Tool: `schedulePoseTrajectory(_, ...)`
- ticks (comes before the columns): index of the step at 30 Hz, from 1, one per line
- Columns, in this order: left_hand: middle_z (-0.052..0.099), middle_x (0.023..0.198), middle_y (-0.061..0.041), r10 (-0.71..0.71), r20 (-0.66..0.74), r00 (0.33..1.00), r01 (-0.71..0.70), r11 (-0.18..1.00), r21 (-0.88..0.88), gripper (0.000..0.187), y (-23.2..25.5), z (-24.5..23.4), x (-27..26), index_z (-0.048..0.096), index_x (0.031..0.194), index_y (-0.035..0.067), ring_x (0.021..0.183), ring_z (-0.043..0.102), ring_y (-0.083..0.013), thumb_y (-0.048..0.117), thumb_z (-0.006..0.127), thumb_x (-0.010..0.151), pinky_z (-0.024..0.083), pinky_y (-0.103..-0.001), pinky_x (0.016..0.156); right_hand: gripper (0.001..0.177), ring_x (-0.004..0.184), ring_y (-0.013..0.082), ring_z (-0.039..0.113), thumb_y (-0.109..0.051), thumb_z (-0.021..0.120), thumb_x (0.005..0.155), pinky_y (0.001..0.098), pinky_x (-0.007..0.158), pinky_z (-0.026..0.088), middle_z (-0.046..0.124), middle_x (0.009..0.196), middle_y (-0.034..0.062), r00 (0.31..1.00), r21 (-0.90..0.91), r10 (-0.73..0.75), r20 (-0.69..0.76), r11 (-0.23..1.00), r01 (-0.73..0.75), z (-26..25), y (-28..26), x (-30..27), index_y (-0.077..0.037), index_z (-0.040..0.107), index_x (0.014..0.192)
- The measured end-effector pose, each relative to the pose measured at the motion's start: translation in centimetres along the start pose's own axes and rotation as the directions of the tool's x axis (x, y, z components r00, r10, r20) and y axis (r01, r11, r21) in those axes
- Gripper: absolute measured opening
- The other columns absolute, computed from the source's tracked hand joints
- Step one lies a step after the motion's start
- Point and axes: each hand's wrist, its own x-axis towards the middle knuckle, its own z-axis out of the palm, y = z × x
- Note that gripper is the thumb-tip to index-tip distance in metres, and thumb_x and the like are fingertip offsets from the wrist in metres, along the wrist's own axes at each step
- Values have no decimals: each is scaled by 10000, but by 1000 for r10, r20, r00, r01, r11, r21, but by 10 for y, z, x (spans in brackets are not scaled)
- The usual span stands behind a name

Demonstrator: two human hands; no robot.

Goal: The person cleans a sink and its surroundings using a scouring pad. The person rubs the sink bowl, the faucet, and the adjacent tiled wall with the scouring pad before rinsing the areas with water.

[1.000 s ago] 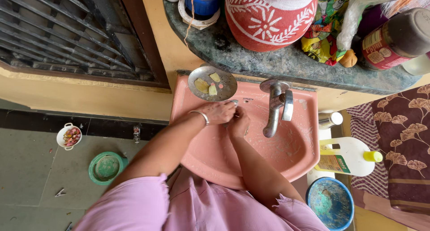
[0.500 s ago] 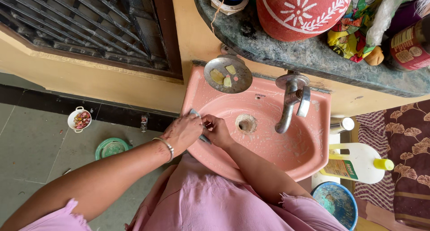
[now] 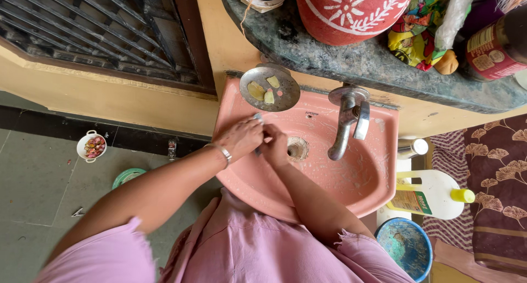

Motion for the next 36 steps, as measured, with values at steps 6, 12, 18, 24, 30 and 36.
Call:
schedulePoseTrajectory(6, 692, 1182, -171, -41, 31, 999, 40, 999, 33, 213, 14, -43, -64, 730, 987, -12, 1210, 628, -275, 70, 618, 825, 466, -383, 1086, 251, 831, 323, 715, 51, 694, 753, 386, 736, 589, 722, 963, 158, 968, -74, -204, 143, 974, 216, 9, -48, -22, 1, 707, 999)
schedulePoseTrajectory(12, 677, 1281, -213, 75, -95, 993, -67, 994, 84, 203, 0, 35, 16, 740, 970, -15, 1279, 610, -305, 64, 603, 843, 456, -380, 1120, 185, 747, 270, 724, 17, 717, 783, 360, 659, 585, 708, 897, 152, 974, -127, 47, -221, 989, -77, 3, -9, 4, -2, 685, 964)
schedulePoseTrajectory(18, 730, 1181, -179, 82, -115, 990, -82, 997, 5, 227, -6, 27, 8, 772, 957, -25, 1194, 650, -263, 47, 594, 835, 493, -352, 1064, 163, 735, 194, 727, 42, 657, 805, 316, 691, 602, 723, 875, 123, 995, -78, 64, -82, 994, -71, -6, 15, 6, -4, 697, 956)
schedulePoseTrajectory(24, 747, 889, -139, -114, 499, 859, 191, 976, -105, 193, 29, -70, -61, 766, 827, 93, 970, 722, -264, 113, 599, 921, 548, -397, 895, 199, 697, 74, 646, -26, 803, 762, 296, 663, 548, 747, 808, 39, 551, 74, 206, 809, 893, -443, -21, -28, -19, -48, 742, 950)
schedulePoseTrajectory(30, 752, 1006, -181, -199, 543, 815, 175, 980, 97, 171, 47, -27, -45, 766, 935, 42, 989, 736, -300, 76, 599, 929, 572, -414, 819, 147, 694, 216, 662, -95, 770, 809, 340, 690, 558, 736, 793, 119, 778, -95, 170, 605, 985, -142, -17, -39, -19, -24, 732, 932)
schedulePoseTrajectory(36, 684, 1262, -295, -162, 330, 930, -59, 820, 569, 425, 73, 67, 9, 728, 1195, -84, 1208, 585, -485, 164, 561, 892, 468, -544, 961, 216, 956, 409, 651, -169, 667, 894, 459, 799, 528, 657, 1030, 186, 980, -172, 7, 198, 985, 28, -26, -22, 5, -25, 645, 1052)
